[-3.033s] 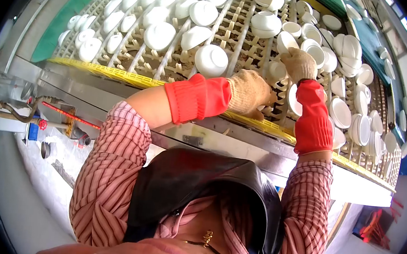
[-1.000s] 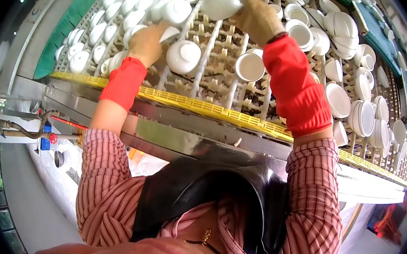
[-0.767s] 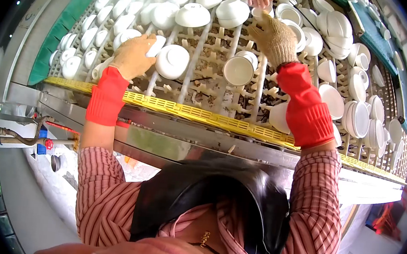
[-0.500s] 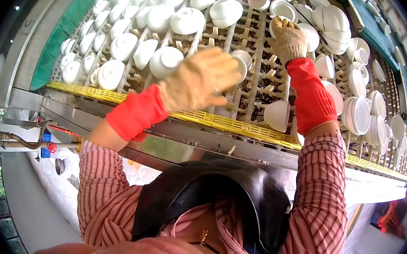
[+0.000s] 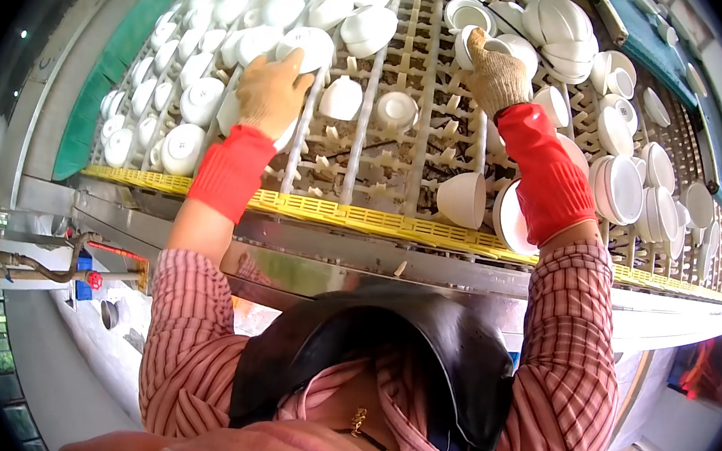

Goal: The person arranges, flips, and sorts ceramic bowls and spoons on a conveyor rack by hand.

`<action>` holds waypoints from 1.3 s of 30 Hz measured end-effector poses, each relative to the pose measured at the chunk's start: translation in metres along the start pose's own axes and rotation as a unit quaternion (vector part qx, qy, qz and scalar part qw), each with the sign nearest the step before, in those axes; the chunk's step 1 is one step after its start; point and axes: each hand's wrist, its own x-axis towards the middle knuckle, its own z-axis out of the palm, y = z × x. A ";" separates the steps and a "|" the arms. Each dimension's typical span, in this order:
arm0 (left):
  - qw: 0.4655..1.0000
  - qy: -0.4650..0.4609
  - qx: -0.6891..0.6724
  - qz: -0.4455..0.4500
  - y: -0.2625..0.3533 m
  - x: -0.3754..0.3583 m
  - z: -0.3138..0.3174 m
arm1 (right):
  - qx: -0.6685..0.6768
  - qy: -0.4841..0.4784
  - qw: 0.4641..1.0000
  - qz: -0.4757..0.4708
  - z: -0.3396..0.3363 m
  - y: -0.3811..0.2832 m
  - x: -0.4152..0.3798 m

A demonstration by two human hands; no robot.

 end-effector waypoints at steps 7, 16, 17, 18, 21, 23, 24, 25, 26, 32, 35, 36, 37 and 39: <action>0.998 0.010 0.053 0.041 -0.016 0.025 0.015 | 0.040 -0.005 0.998 -0.052 -0.020 -0.005 -0.007; 0.959 -0.177 0.211 0.063 -0.003 0.074 0.016 | 0.228 -0.026 0.956 -0.183 -0.048 -0.009 -0.033; 0.948 -0.211 0.227 0.078 0.006 0.080 0.008 | 0.223 0.057 0.935 -0.270 -0.039 0.001 -0.024; 0.962 -0.206 0.174 0.049 0.011 0.087 0.007 | 0.216 0.137 0.900 -0.354 -0.028 0.009 -0.015; 0.987 -0.160 0.027 -0.007 0.036 0.116 0.002 | 0.235 0.251 0.910 -0.233 -0.021 -0.006 0.010; 0.993 -0.118 0.013 -0.008 0.053 0.135 0.017 | 0.240 0.210 0.924 -0.212 -0.020 -0.011 0.009; 0.995 -0.097 0.004 -0.009 0.060 0.144 0.024 | 0.241 0.200 0.924 -0.220 -0.011 -0.012 0.009; 0.996 -0.094 0.000 -0.008 0.065 0.151 0.030 | 0.240 0.189 0.924 -0.231 -0.006 -0.012 0.011; 0.996 -0.090 -0.006 -0.009 0.069 0.158 0.036 | 0.079 0.133 0.947 -0.283 -0.022 -0.017 -0.002; 0.990 -0.126 -0.058 -0.016 0.067 0.178 0.086 | -0.019 -0.141 0.980 -0.140 -0.033 -0.025 -0.074; 0.996 -0.094 -0.002 -0.005 0.065 0.180 0.087 | 0.080 -0.134 0.983 -0.098 -0.042 -0.012 -0.076; 0.994 -0.103 0.041 -0.026 0.063 0.185 0.084 | 0.113 -0.116 0.980 -0.113 -0.052 -0.004 -0.079; 0.998 -0.051 0.042 0.025 0.039 0.193 0.105 | 0.224 -0.117 0.966 -0.057 -0.062 0.003 -0.077; 1.000 0.012 0.004 0.000 0.007 0.198 0.110 | 0.509 -0.111 0.844 0.126 -0.074 0.019 -0.069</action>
